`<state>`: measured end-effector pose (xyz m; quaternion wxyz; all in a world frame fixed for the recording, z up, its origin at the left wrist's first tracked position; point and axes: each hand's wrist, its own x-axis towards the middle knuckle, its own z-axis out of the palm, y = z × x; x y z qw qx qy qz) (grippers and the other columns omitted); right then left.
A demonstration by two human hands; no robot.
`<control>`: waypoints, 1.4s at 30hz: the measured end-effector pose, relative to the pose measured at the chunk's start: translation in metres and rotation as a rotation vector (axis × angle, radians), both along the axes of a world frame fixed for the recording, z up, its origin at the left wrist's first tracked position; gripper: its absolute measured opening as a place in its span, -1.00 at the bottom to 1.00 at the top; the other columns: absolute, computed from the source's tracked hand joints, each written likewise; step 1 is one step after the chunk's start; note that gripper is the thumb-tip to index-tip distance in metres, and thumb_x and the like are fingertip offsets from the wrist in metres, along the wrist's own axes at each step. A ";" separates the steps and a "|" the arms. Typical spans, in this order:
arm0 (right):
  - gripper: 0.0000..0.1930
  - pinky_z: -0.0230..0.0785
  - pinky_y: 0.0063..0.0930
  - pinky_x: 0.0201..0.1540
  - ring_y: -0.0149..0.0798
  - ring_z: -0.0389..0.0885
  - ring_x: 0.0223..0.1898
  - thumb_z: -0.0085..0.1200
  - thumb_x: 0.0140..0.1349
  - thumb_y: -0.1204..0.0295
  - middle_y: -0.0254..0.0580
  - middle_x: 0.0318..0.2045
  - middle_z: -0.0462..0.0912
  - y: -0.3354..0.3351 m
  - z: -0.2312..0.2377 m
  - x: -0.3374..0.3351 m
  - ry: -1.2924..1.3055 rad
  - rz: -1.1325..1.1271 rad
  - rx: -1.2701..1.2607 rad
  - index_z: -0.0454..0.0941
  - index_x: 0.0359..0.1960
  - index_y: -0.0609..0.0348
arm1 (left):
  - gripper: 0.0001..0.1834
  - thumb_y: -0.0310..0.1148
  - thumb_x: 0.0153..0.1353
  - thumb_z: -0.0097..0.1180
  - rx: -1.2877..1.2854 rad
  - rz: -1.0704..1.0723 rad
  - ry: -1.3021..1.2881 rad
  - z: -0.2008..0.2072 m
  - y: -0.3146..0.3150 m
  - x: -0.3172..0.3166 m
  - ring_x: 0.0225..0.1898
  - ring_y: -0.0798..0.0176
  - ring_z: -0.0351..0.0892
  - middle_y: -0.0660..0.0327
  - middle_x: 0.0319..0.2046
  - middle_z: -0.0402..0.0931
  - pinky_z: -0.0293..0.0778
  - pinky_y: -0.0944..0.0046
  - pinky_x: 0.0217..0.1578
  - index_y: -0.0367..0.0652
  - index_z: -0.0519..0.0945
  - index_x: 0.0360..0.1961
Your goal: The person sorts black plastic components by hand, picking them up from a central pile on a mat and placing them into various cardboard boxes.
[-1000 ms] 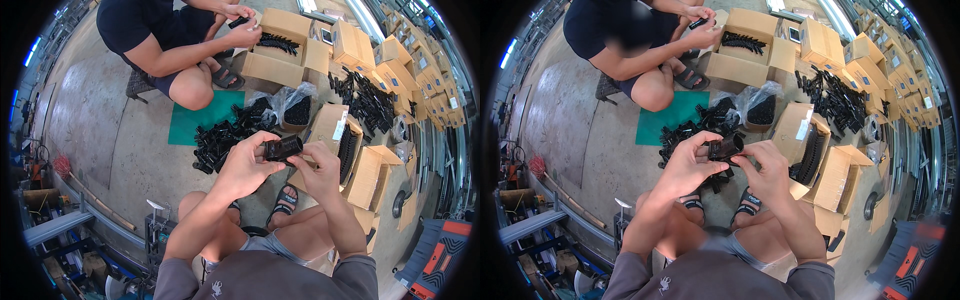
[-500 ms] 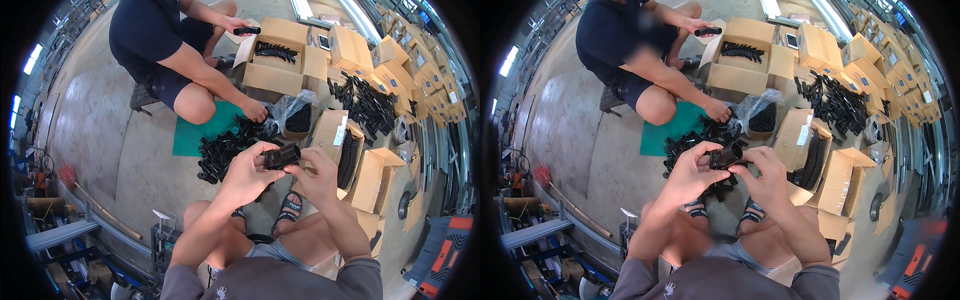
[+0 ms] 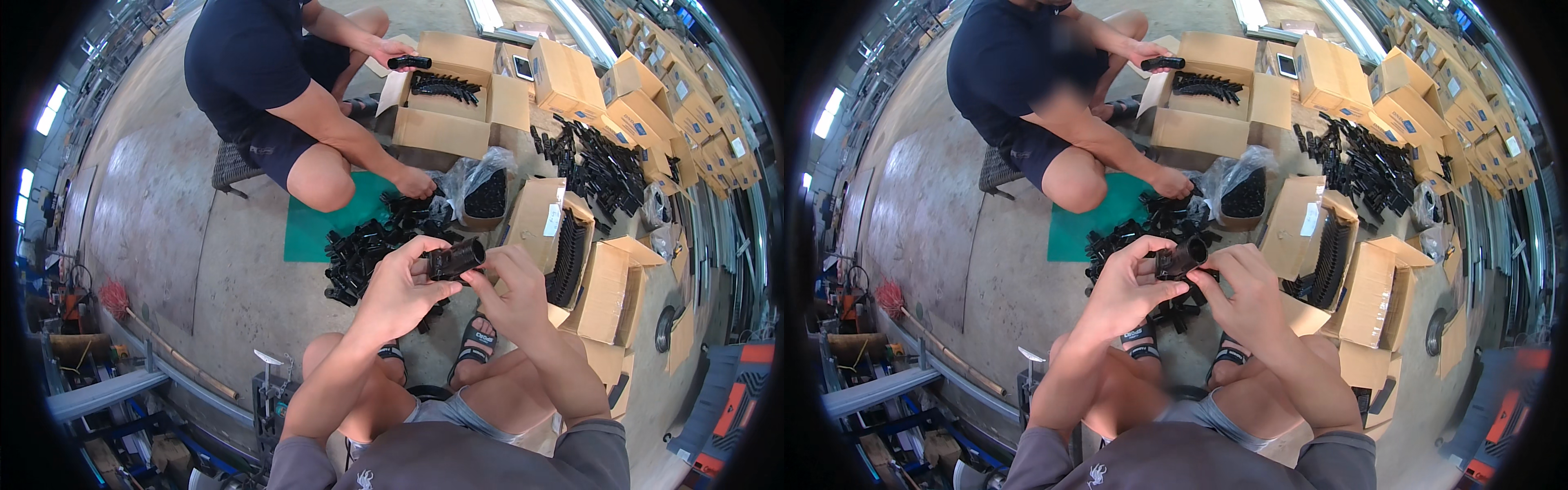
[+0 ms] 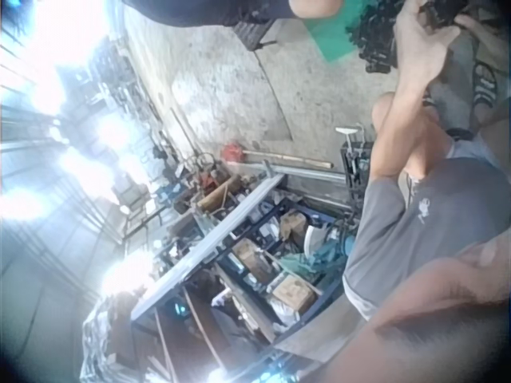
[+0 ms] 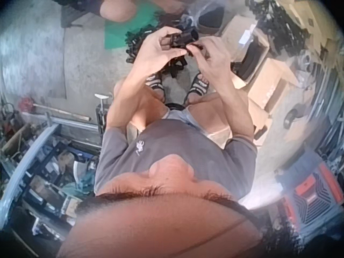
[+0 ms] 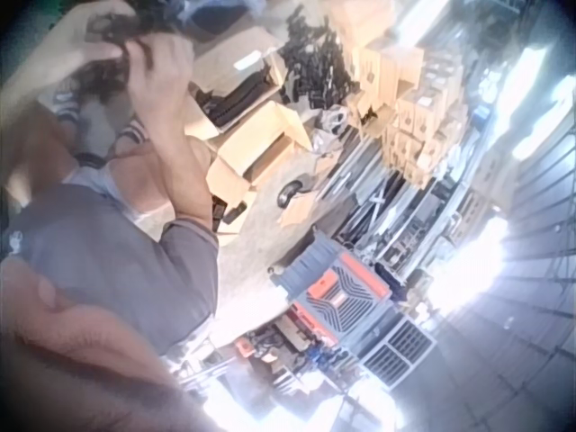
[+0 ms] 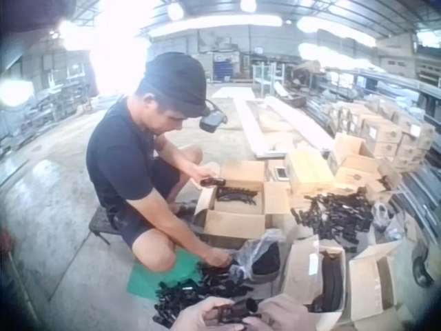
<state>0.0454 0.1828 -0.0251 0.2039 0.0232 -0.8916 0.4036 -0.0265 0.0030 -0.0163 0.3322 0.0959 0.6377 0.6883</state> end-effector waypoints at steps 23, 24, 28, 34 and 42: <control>-0.79 0.33 -0.23 -0.08 -0.11 0.49 -0.18 0.26 0.19 0.27 -0.22 -0.35 0.52 0.005 -0.036 0.006 0.207 -0.002 0.159 0.58 -0.37 0.13 | -0.49 -0.74 0.12 0.23 -0.037 0.025 0.112 -0.016 0.004 0.003 -0.16 0.38 0.61 0.13 -0.15 0.63 0.50 0.45 -0.11 -0.28 0.44 0.11; -0.78 0.32 -0.23 -0.08 -0.11 0.49 -0.18 0.26 0.19 0.25 -0.22 -0.35 0.51 0.005 -0.037 0.005 0.204 -0.003 0.155 0.57 -0.37 0.12 | -0.49 -0.73 0.10 0.23 -0.046 0.024 0.089 -0.016 0.003 0.003 -0.16 0.38 0.61 0.13 -0.15 0.63 0.49 0.45 -0.11 -0.28 0.44 0.10; -0.76 0.35 -0.20 -0.10 -0.08 0.51 -0.20 0.23 0.21 0.22 -0.21 -0.33 0.53 0.000 -0.036 0.000 0.232 -0.018 0.120 0.59 -0.28 0.11 | -0.50 -0.72 0.07 0.23 0.004 0.012 0.047 -0.012 0.000 0.001 -0.17 0.38 0.60 0.11 -0.15 0.63 0.49 0.45 -0.13 -0.27 0.43 0.07; -0.78 0.42 -0.19 -0.08 -0.04 0.60 -0.18 0.23 0.25 0.29 -0.17 -0.25 0.63 0.009 -0.029 -0.001 0.217 0.073 0.019 0.63 -0.18 0.13 | -0.50 -0.72 0.03 0.35 0.026 0.022 -0.021 -0.009 0.004 -0.005 -0.23 0.35 0.67 0.12 -0.21 0.67 0.58 0.43 -0.17 -0.30 0.51 0.02; -0.76 0.45 -0.21 -0.04 -0.02 0.63 -0.14 0.26 0.26 0.24 -0.14 -0.22 0.67 0.012 -0.023 0.003 0.085 0.043 0.064 0.65 -0.20 0.15 | -0.53 -0.68 0.01 0.39 0.051 0.032 -0.024 -0.012 0.004 0.001 -0.23 0.33 0.70 0.08 -0.21 0.68 0.63 0.38 -0.15 -0.35 0.52 -0.02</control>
